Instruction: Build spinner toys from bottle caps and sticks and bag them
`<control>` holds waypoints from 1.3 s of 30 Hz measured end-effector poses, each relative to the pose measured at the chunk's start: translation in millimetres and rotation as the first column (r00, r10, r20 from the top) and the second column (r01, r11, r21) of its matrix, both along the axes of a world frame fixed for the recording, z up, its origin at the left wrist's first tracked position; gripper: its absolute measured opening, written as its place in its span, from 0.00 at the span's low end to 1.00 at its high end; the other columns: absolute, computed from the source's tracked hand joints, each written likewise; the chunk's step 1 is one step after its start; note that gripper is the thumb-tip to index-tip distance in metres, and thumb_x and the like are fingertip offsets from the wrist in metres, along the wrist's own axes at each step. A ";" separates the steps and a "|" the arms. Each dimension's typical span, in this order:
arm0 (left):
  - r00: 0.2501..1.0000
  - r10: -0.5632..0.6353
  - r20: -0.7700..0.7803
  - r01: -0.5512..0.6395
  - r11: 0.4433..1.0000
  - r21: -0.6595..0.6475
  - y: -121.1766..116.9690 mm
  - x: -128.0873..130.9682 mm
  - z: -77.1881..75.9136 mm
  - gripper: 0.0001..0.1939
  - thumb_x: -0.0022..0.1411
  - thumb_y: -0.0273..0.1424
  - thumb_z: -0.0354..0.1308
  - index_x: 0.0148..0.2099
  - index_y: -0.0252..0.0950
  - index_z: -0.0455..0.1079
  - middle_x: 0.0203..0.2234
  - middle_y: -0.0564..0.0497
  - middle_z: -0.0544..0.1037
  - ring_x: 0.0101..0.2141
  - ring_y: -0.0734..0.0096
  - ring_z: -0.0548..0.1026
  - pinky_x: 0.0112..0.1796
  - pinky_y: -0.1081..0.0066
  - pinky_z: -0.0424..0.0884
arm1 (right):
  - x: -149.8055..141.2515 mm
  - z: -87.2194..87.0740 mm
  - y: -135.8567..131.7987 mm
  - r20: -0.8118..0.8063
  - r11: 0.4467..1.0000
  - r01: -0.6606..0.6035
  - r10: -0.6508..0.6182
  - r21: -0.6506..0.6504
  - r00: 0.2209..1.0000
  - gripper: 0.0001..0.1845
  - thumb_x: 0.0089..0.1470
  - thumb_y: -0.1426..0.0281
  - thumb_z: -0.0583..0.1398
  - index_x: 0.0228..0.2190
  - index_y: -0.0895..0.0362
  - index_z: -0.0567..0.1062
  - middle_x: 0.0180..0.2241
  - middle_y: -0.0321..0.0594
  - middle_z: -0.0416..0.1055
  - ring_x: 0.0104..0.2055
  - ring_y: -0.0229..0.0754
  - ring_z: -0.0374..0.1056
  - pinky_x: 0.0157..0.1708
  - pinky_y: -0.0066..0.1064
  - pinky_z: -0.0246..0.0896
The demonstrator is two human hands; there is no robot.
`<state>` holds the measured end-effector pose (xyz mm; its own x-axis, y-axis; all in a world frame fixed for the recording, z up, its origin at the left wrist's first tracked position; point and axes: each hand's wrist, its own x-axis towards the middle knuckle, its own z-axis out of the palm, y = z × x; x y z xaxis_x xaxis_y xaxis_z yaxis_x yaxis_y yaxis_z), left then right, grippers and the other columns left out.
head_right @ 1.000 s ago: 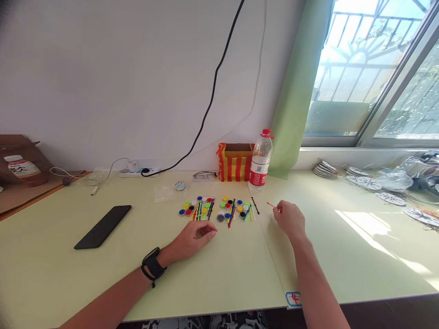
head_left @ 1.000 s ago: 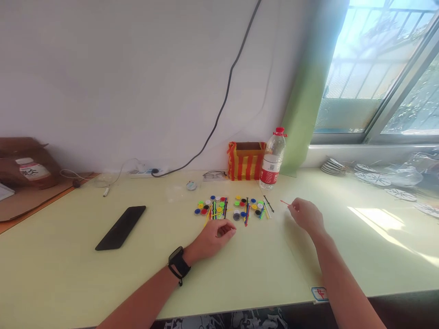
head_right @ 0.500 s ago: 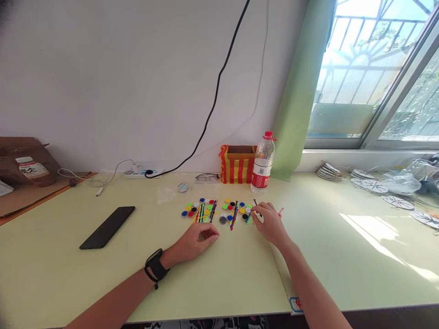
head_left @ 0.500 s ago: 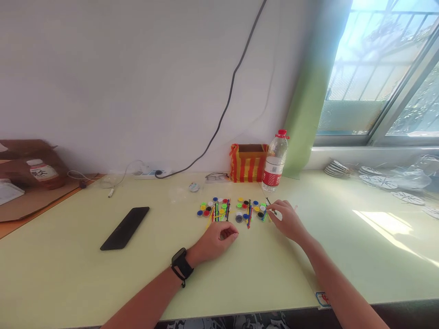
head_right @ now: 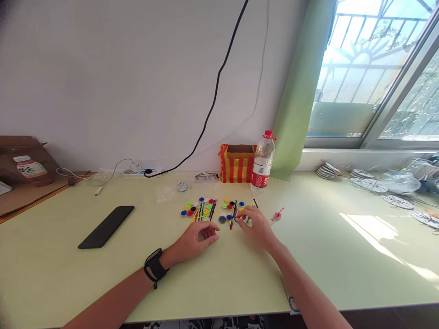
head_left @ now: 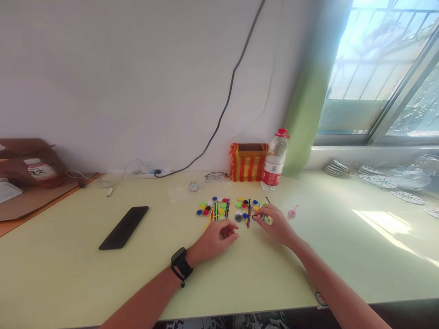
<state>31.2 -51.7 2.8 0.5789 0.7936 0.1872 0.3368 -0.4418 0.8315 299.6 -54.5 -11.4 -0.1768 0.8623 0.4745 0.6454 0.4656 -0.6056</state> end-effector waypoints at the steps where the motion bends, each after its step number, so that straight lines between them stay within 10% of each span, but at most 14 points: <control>1: 1.000 0.004 0.006 -0.004 1.000 0.001 -0.2 -0.1 0.3 0.15 0.64 0.40 0.63 0.49 0.38 0.75 0.35 0.49 0.79 0.33 0.68 0.75 0.37 0.67 0.74 | -6.9 1.9 -4.6 -0.022 0.997 -0.066 0.065 -0.038 0.998 0.09 0.62 0.63 0.60 0.35 0.52 0.80 0.33 0.42 0.75 0.37 0.46 0.70 0.39 0.38 0.67; 7: 0.998 -0.048 -0.044 0.051 0.996 0.079 -0.6 -1.7 4.6 0.20 0.58 0.42 0.69 0.50 0.40 0.77 0.38 0.48 0.79 0.38 0.65 0.74 0.39 0.67 0.73 | -39.5 5.6 -23.3 0.014 0.929 -0.329 0.336 -0.168 0.942 0.05 0.60 0.64 0.64 0.34 0.50 0.81 0.33 0.39 0.76 0.41 0.45 0.71 0.39 0.35 0.66; 12: 0.994 -0.069 -0.079 0.074 0.995 0.067 -1.0 -2.2 3.7 0.17 0.60 0.40 0.69 0.49 0.41 0.78 0.40 0.48 0.79 0.39 0.64 0.75 0.40 0.67 0.72 | -13.5 1.0 -6.3 0.053 1.000 -0.001 0.000 0.023 0.999 0.08 0.64 0.66 0.59 0.36 0.52 0.78 0.35 0.42 0.75 0.41 0.48 0.69 0.43 0.40 0.65; 19: 0.991 -0.073 -0.111 0.081 0.994 0.075 -2.4 -1.3 5.7 0.13 0.62 0.39 0.67 0.47 0.41 0.79 0.40 0.48 0.79 0.39 0.65 0.75 0.39 0.68 0.71 | 53.2 -20.6 23.3 0.234 0.892 0.434 -0.453 0.130 0.860 0.11 0.60 0.71 0.55 0.35 0.53 0.79 0.35 0.46 0.76 0.43 0.54 0.65 0.43 0.44 0.60; 39: 0.992 -0.068 -0.103 0.076 0.994 0.077 0.4 -1.3 4.4 0.11 0.63 0.39 0.65 0.44 0.39 0.78 0.37 0.49 0.79 0.38 0.66 0.75 0.39 0.69 0.71 | 49.1 -17.6 23.4 0.449 0.781 0.625 -0.556 -0.006 0.699 0.10 0.60 0.70 0.55 0.29 0.56 0.74 0.36 0.47 0.75 0.45 0.53 0.65 0.41 0.41 0.53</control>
